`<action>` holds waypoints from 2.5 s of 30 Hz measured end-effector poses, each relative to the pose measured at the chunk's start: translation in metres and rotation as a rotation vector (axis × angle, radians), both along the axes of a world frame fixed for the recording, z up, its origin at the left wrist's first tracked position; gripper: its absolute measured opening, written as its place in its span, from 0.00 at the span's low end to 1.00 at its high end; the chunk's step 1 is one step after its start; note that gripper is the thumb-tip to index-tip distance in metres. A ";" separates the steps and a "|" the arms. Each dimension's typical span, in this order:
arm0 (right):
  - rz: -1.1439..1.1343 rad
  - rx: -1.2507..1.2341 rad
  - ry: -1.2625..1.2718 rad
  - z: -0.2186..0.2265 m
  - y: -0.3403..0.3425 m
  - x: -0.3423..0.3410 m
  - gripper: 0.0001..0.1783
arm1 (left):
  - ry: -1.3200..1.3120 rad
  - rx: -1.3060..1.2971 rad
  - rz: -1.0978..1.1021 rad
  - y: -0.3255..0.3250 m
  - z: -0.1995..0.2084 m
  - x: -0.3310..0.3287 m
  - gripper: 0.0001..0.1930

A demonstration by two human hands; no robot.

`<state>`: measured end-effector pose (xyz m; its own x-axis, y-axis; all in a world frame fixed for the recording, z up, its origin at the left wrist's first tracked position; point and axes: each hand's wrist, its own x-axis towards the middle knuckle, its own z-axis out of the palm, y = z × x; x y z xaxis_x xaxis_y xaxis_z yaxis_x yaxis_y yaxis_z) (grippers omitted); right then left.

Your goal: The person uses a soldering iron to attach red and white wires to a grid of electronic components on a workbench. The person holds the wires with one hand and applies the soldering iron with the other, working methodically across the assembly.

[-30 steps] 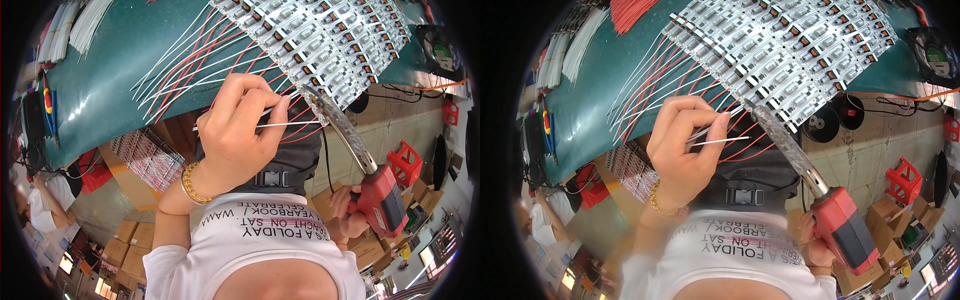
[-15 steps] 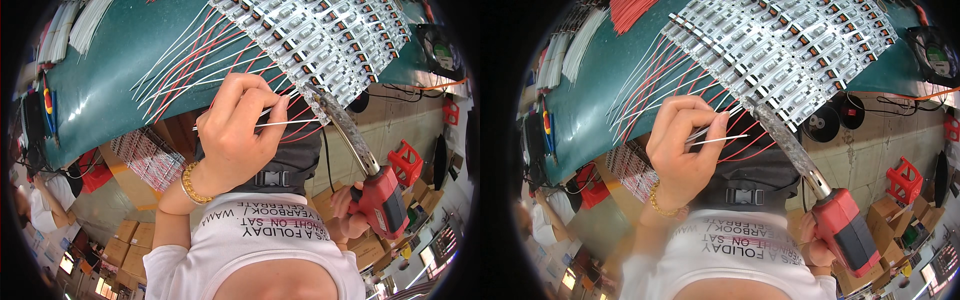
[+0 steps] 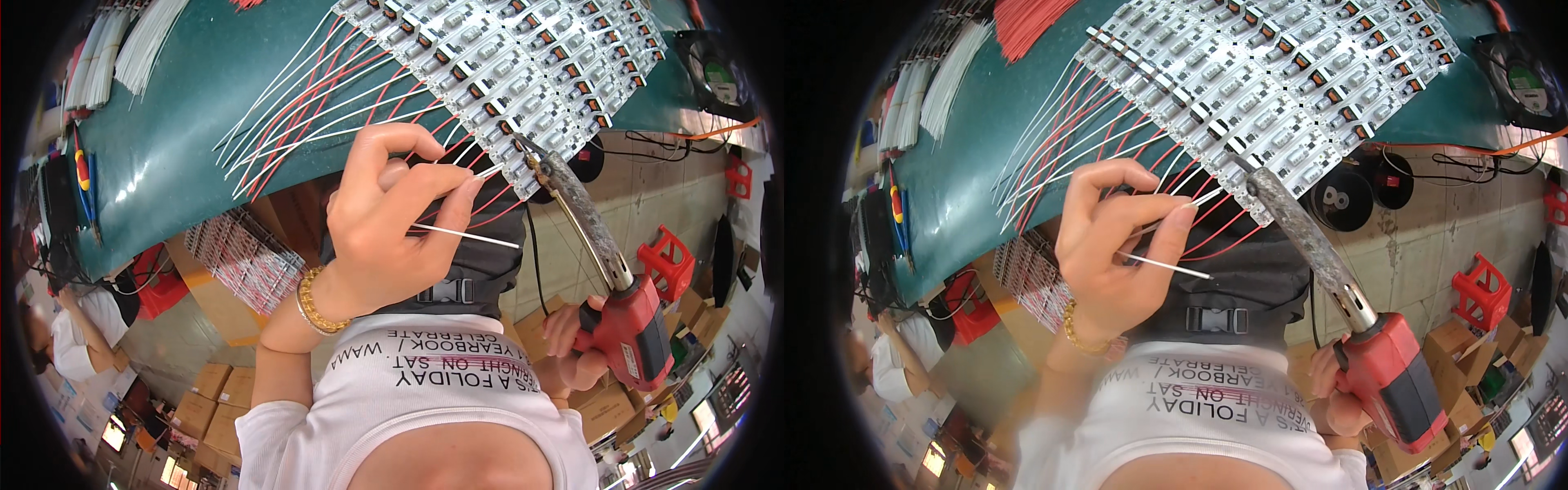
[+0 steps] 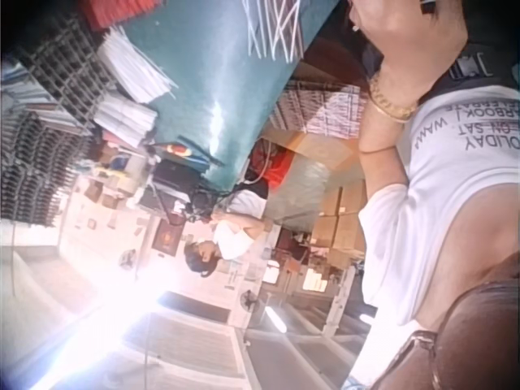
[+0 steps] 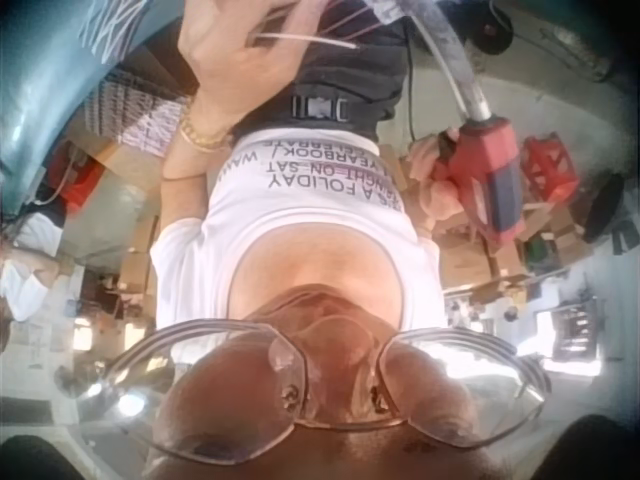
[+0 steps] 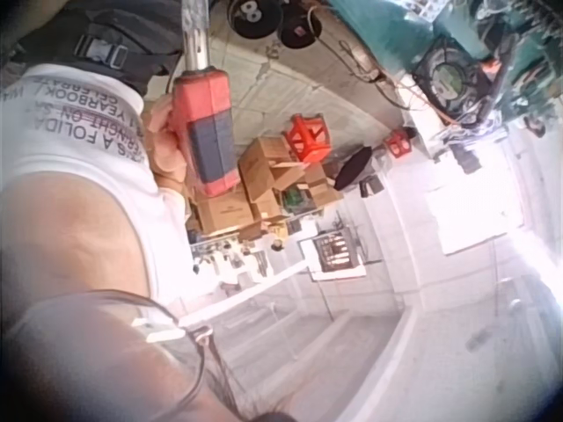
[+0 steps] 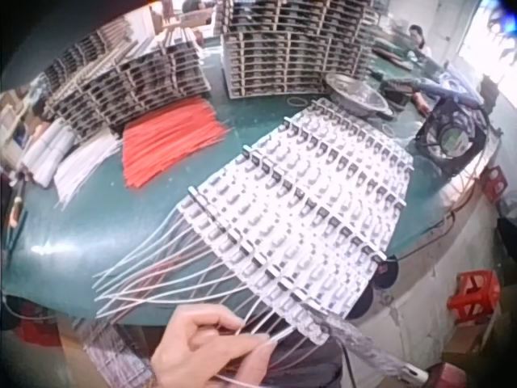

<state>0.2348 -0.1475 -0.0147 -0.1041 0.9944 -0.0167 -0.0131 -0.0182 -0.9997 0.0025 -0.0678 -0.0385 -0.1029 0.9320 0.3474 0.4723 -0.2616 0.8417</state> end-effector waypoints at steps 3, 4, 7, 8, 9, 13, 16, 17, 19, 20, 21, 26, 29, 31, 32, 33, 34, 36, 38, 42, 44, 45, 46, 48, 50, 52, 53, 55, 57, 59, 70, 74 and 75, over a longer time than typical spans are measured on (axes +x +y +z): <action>0.013 0.017 -0.028 -0.005 -0.009 0.011 0.44 | 0.070 0.027 0.030 0.000 -0.004 0.004 0.07; 0.019 -0.004 -0.027 -0.005 -0.012 0.012 0.44 | 0.096 0.036 0.030 0.001 -0.006 0.005 0.07; -0.002 -0.030 0.032 -0.005 -0.014 0.009 0.43 | 0.077 0.025 0.038 0.001 -0.006 0.008 0.07; -0.044 -0.047 0.049 -0.006 -0.017 0.010 0.43 | 0.075 0.028 0.032 0.002 -0.005 0.009 0.07; -0.088 -0.063 0.066 -0.008 -0.022 0.012 0.42 | 0.072 0.031 0.024 0.004 -0.005 0.009 0.07; -0.155 -0.024 -0.108 -0.027 -0.039 0.030 0.41 | 0.086 0.015 0.067 -0.002 -0.005 0.006 0.07; -0.041 -0.058 -0.120 -0.011 -0.022 0.017 0.41 | 0.095 0.012 0.048 -0.001 -0.007 0.009 0.07; 0.000 -0.065 -0.095 -0.005 -0.017 0.013 0.41 | 0.083 0.015 0.038 0.001 -0.006 0.009 0.07; 0.078 -0.038 -0.047 -0.001 -0.011 0.013 0.41 | 0.073 0.022 0.027 0.002 -0.005 0.008 0.07; 0.090 -0.027 -0.033 -0.001 -0.010 0.014 0.41 | 0.078 0.021 0.032 0.002 -0.005 0.007 0.07; 0.102 -0.017 -0.020 -0.002 -0.010 0.015 0.42 | 0.083 0.020 0.035 0.001 -0.005 0.007 0.07; 0.059 -0.044 -0.015 -0.003 -0.011 0.013 0.43 | 0.083 -0.002 0.045 0.000 -0.005 0.007 0.07; -0.002 -0.016 0.067 -0.004 -0.011 0.006 0.44 | 0.099 -0.037 0.039 -0.002 -0.002 0.008 0.07; -0.005 -0.007 0.089 -0.004 -0.012 0.007 0.44 | 0.117 -0.022 0.031 -0.003 -0.001 0.010 0.07; 0.003 -0.006 0.089 -0.005 -0.014 0.010 0.44 | 0.120 -0.025 0.034 -0.004 0.000 0.012 0.07; 0.011 -0.005 0.088 -0.006 -0.015 0.013 0.44 | 0.124 -0.028 0.038 -0.005 0.000 0.014 0.07; 0.016 -0.003 0.086 -0.006 -0.017 0.015 0.44 | 0.140 -0.029 0.033 -0.006 0.000 0.014 0.07; -0.005 -0.024 0.060 -0.004 -0.020 0.017 0.43 | 0.174 -0.032 0.027 -0.006 0.000 0.016 0.08; -0.055 -0.054 0.018 -0.002 -0.023 0.016 0.43 | 0.165 -0.052 0.032 -0.009 -0.002 0.018 0.08; -0.148 -0.009 -0.096 -0.016 -0.041 0.030 0.41 | 0.214 -0.008 0.024 -0.008 -0.003 0.016 0.08; -0.165 0.040 -0.175 -0.021 -0.044 0.034 0.40 | 0.214 -0.018 0.030 -0.008 -0.002 0.017 0.08; -0.157 0.043 -0.196 -0.022 -0.046 0.036 0.40 | 0.218 -0.012 0.029 -0.008 -0.003 0.017 0.09; -0.123 0.004 -0.181 -0.013 -0.038 0.029 0.40 | 0.223 -0.006 0.026 -0.008 -0.003 0.017 0.09; -0.091 -0.048 -0.078 -0.011 -0.036 0.028 0.40 | 0.226 0.002 0.024 -0.008 -0.003 0.018 0.09; -0.095 -0.071 0.052 -0.013 -0.039 0.033 0.41 | 0.221 0.002 0.027 -0.008 -0.003 0.018 0.08; -0.109 -0.083 0.098 -0.011 -0.038 0.030 0.41 | 0.221 0.002 0.026 -0.007 -0.003 0.019 0.08; -0.096 -0.068 0.093 -0.008 -0.035 0.026 0.42 | 0.221 0.003 0.022 -0.007 -0.003 0.020 0.08; -0.058 -0.048 0.084 -0.004 -0.026 0.020 0.42 | 0.222 -0.001 0.025 -0.008 -0.004 0.019 0.08; -0.020 -0.042 0.088 -0.005 -0.020 0.019 0.42 | 0.242 -0.012 0.052 -0.011 -0.003 0.016 0.08; -0.036 -0.033 0.076 -0.004 -0.022 0.018 0.42 | 0.250 -0.014 0.033 -0.010 -0.003 0.018 0.09; -0.055 -0.025 0.020 0.002 -0.017 0.014 0.43 | 0.117 0.009 -0.085 -0.014 -0.002 0.013 0.05; -0.078 -0.050 0.037 -0.001 -0.023 0.016 0.43 | 0.119 0.014 -0.055 -0.018 -0.008 0.020 0.06; -0.081 -0.053 0.046 -0.002 -0.025 0.017 0.44 | 0.121 0.014 -0.059 -0.019 -0.009 0.021 0.06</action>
